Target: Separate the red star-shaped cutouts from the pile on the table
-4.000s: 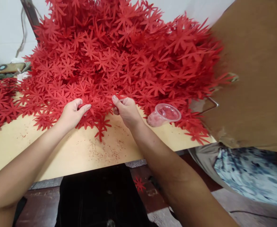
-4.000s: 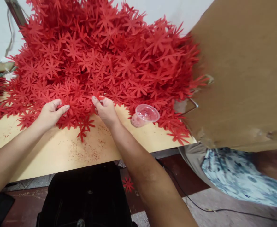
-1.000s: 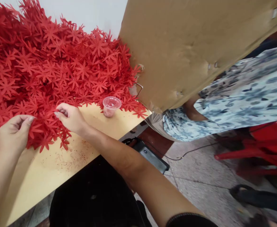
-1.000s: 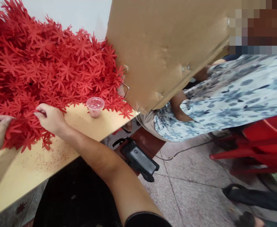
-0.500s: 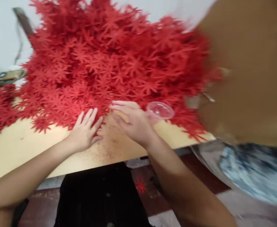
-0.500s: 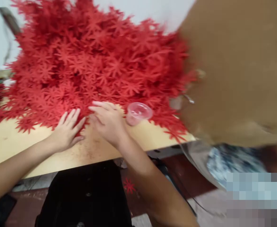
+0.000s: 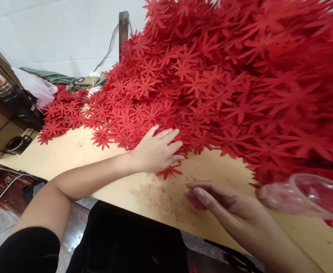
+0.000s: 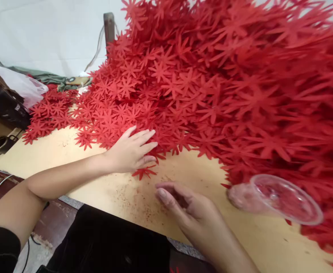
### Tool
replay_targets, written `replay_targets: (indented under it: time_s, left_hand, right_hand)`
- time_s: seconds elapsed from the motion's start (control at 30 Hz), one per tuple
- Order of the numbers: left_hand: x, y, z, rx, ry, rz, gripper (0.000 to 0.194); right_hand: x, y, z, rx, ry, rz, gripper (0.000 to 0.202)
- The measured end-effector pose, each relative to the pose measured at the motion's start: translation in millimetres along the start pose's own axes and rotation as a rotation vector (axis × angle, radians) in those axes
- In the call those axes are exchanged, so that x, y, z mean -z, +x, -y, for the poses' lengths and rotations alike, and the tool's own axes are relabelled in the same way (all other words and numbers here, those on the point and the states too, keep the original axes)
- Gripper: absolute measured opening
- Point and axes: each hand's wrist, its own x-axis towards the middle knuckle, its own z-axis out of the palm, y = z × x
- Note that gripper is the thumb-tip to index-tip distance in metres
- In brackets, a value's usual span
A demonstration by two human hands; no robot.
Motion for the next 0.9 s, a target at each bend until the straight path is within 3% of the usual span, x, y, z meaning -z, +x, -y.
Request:
replay_targets:
  time_s: [0.07,0.13,0.33,0.47,0.53,0.63,0.7,0.77,0.9]
  left_hand:
    - [4.3,-0.8,1.0,-0.044,-0.01,-0.067,0.043]
    - [6.4,-0.4,2.3,-0.075,-0.034,-0.094,0.038]
    - [13.2,-0.7,5.8,-0.055,-0.125,-0.032,0.032]
    - [24.2,-9.6,34.1,0.07,-0.155,-0.133,0.036]
    - [30.2,-20.2,63.4,0.208,-0.13,-0.209,0.034]
    - [36.9,-46.8,118.1,0.556,0.012,-0.289,0.033]
    - [38.2,-69.2,151.6,0.757,0.145,-0.249,0.038]
    - [37.1,-90.2,176.2,0.928,0.235,-0.131,0.047]
    - [34.2,-112.6,197.9,1.056,0.324,-0.023,0.045]
  right_hand:
    - [1.0,2.5,3.4,-0.127,0.019,0.258,0.052]
    - [1.3,8.7,7.7,-0.246,0.023,0.423,0.052]
    - [-5.8,36.0,15.4,-0.59,-0.051,0.601,0.049]
    - [-12.1,48.4,16.1,-0.684,-0.157,0.638,0.054]
    - [-13.1,49.5,16.4,-0.677,-0.159,0.628,0.055]
    - [-11.8,45.3,17.3,-0.615,-0.169,0.618,0.053]
    - [-10.6,40.0,18.0,-0.546,-0.196,0.595,0.05]
    - [-10.2,34.2,18.4,-0.458,-0.213,0.556,0.047]
    - [-8.2,21.9,12.9,-0.256,-0.256,0.485,0.043]
